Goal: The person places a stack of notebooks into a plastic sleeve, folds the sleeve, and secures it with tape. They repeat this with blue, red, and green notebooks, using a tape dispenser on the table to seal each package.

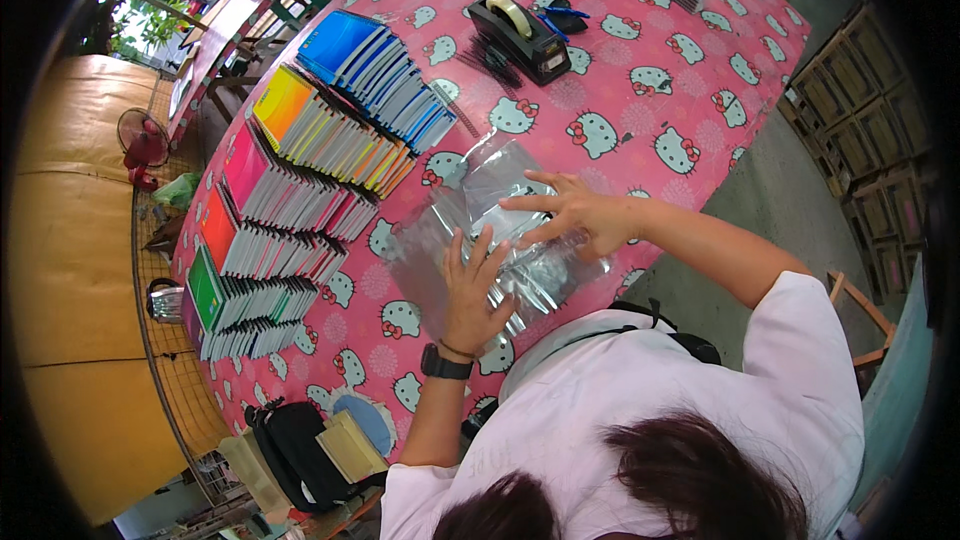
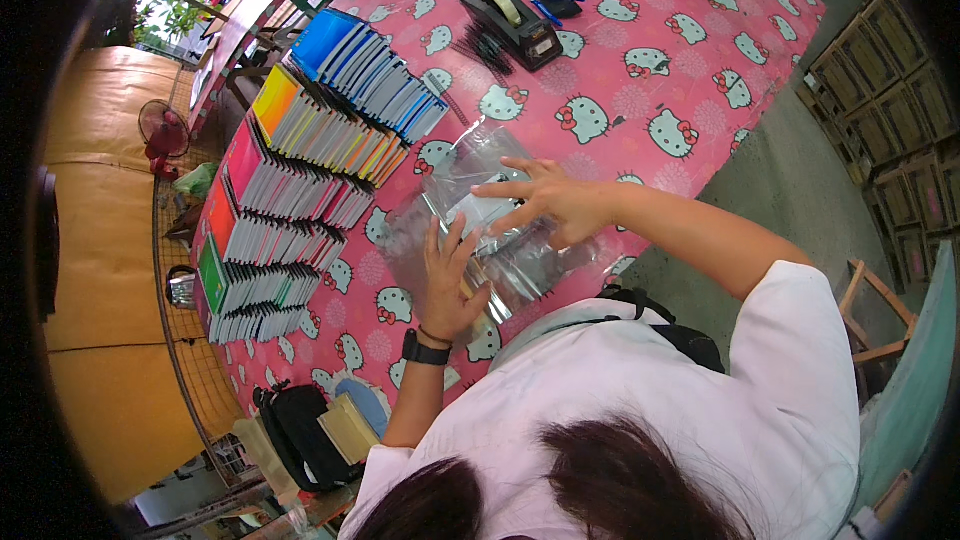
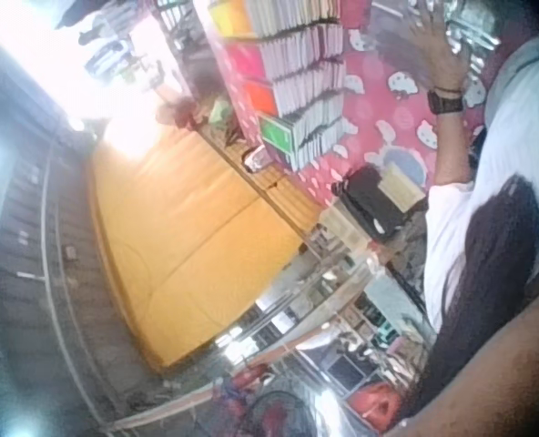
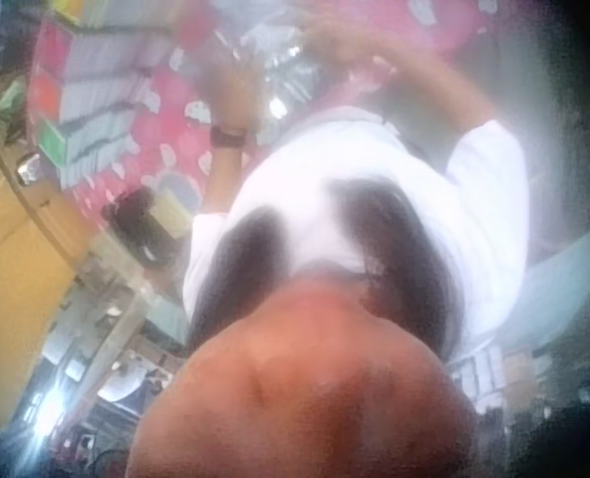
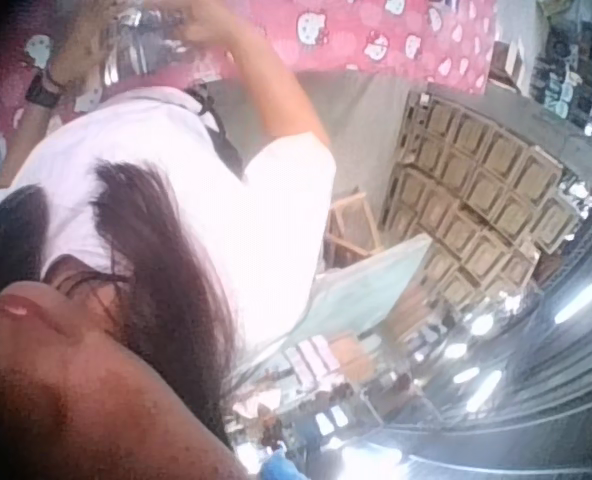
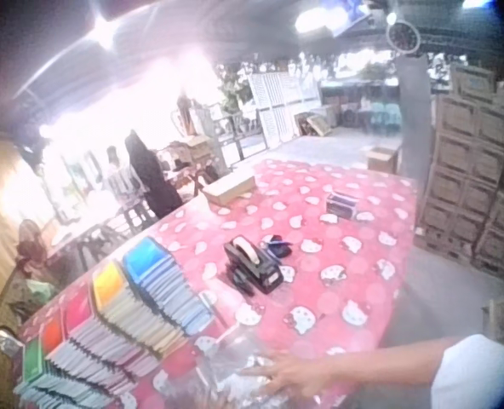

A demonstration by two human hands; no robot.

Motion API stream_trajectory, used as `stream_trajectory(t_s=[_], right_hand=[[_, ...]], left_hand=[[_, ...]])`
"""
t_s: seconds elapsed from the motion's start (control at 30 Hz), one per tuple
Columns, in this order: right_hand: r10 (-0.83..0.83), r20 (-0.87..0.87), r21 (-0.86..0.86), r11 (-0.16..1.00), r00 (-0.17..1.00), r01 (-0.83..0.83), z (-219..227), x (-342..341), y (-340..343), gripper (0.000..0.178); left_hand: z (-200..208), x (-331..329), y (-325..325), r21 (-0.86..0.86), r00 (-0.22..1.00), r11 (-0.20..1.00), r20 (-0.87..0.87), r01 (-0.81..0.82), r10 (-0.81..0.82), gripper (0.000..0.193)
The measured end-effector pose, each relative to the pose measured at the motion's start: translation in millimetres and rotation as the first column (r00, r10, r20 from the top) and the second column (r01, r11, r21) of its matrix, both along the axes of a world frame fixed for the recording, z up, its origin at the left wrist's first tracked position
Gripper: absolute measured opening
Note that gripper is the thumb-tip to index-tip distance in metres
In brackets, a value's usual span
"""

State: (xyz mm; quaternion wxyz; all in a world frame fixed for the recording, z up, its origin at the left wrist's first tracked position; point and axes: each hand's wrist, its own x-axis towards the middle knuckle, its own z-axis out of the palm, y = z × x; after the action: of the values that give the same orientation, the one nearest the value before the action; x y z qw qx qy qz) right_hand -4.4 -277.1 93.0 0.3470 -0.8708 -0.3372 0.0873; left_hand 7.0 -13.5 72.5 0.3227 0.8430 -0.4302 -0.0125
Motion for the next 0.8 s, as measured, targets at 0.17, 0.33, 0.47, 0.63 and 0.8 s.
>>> stream_trajectory(t_s=[0.17, 0.33, 0.47, 0.63, 0.8], right_hand=[[0.013, -0.076, 0.214, 0.977, 0.997, 0.004, -10, 14, 1, 0.058], [-0.043, -0.661, 0.547, 0.657, 0.749, 0.519, -22, 48, 11, 0.03], [-0.541, -0.289, 0.358, 0.704, 0.79, 0.614, -43, 89, -12, 0.026], [-0.911, -0.111, 0.536, 0.281, 0.396, 0.796, -59, 162, -122, 0.028], [-0.952, 0.021, 0.148, 0.304, 0.304, 0.941, -77, 210, -159, 0.037]], left_hand=[[13, 6, -16, 0.098, 0.999, 0.995, 0.04, 0.011, -0.015, 0.078], [18, 7, -16, 0.23, 0.996, 0.973, 0.091, -0.029, 0.009, 0.076], [11, 1, -21, 0.175, 0.993, 0.981, 0.102, -0.079, 0.062, 0.074], [3, -1, -23, 0.103, 0.996, 0.993, 0.071, -0.065, 0.058, 0.073], [7, -2, -22, 0.099, 0.998, 0.994, 0.004, -0.056, 0.056, 0.073]])
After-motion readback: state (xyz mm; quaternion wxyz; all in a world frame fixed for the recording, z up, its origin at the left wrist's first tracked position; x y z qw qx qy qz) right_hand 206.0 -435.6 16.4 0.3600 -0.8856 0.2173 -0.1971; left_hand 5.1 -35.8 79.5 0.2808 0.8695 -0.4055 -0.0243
